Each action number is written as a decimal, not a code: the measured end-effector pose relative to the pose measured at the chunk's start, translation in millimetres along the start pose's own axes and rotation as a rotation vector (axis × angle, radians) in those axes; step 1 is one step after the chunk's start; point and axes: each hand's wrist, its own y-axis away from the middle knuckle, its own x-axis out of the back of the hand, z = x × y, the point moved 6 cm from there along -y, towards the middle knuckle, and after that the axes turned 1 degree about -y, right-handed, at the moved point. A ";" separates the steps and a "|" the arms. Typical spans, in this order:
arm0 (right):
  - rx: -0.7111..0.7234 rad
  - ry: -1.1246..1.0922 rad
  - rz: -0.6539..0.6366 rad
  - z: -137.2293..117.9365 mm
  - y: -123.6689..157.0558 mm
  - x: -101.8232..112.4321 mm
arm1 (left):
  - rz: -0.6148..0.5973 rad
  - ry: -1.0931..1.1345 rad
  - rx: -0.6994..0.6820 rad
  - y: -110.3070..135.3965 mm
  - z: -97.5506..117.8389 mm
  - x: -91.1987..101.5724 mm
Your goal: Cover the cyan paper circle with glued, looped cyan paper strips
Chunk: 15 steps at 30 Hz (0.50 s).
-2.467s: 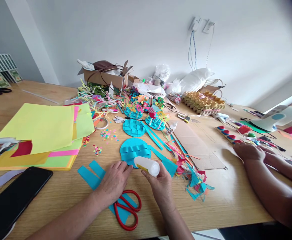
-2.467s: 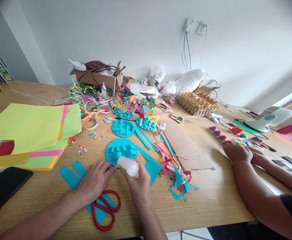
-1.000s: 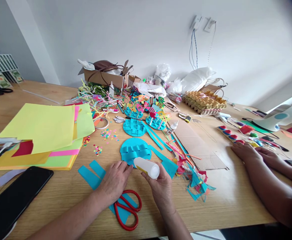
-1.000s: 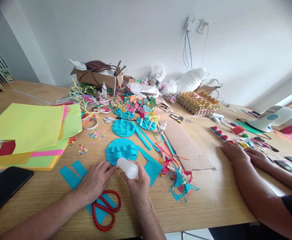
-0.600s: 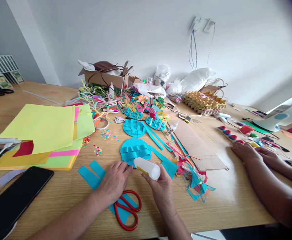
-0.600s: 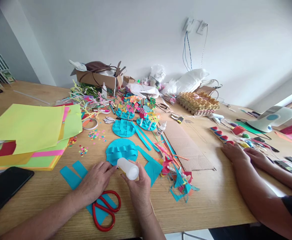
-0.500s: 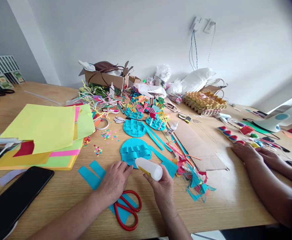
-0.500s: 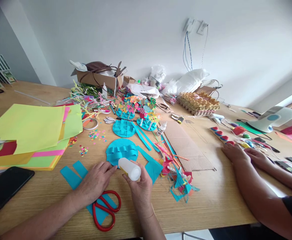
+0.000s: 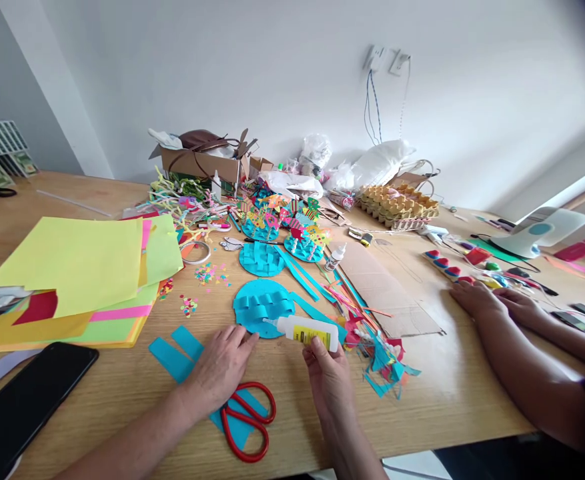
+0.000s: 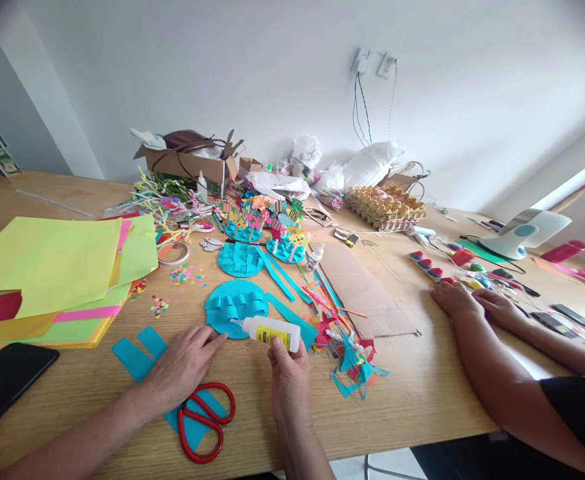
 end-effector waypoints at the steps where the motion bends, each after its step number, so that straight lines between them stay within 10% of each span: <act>1: -0.025 -0.042 0.011 0.1 -0.4 1.1 | 0.002 0.009 -0.001 0.5 -0.2 0.6; 15: -0.032 -0.215 0.064 -26.6 -10.1 15.8 | -0.009 0.151 -0.035 1.8 2.0 11.0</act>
